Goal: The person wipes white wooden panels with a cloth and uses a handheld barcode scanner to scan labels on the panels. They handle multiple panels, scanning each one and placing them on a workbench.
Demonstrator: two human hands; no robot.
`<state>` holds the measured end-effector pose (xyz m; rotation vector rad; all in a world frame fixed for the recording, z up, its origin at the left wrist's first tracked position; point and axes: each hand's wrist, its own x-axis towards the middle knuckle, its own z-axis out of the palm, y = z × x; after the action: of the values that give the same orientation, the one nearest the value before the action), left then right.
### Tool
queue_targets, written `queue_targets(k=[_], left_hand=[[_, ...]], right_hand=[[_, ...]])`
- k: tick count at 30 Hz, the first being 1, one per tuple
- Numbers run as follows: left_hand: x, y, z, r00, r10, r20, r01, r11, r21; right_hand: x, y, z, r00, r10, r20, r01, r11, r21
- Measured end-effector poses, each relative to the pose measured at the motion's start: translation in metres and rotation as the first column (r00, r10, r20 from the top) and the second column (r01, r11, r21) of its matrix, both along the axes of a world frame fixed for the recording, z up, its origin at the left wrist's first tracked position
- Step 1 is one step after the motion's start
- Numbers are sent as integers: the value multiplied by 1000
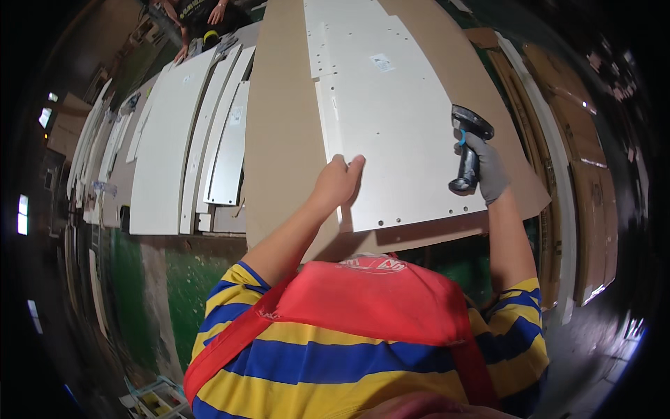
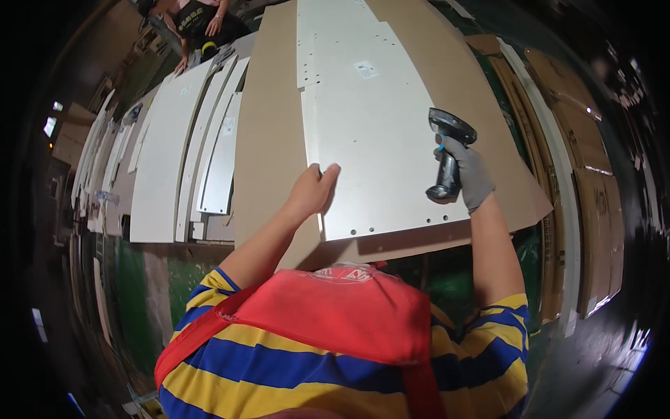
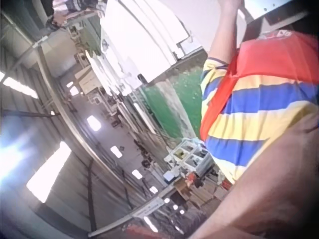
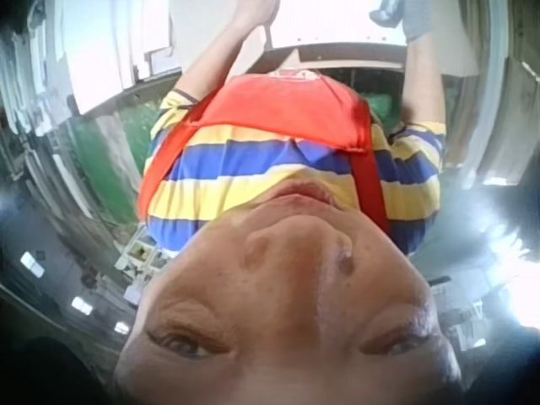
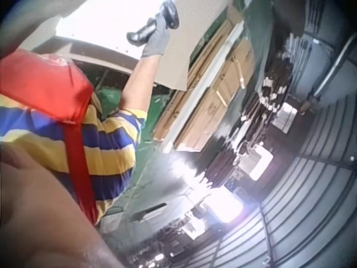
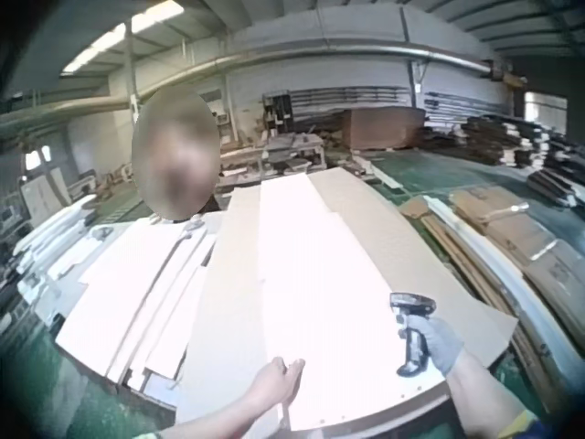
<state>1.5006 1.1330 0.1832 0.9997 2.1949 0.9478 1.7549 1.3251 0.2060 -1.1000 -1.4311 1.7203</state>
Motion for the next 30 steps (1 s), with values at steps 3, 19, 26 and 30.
queue_targets(k=[3, 19, 26, 30], left_hand=[[13, -21, -11, 881, -180, -437, 244, 965, 94], [57, -52, -43, 575, -543, -612, 666, 745, -35], [-53, -119, -63, 957, 15, -289, 138, 854, 501], [-205, -209, -124, 667, 668, -329, -446, 713, 542]], right_hand=[[29, 10, -12, 996, 91, 13, -91, 996, 14], [31, -3, -8, 993, -85, 81, 82, 996, 38], [-67, -7, 17, 964, 156, -215, -187, 973, -133], [-114, -55, -8, 965, 210, -156, -241, 946, -218]])
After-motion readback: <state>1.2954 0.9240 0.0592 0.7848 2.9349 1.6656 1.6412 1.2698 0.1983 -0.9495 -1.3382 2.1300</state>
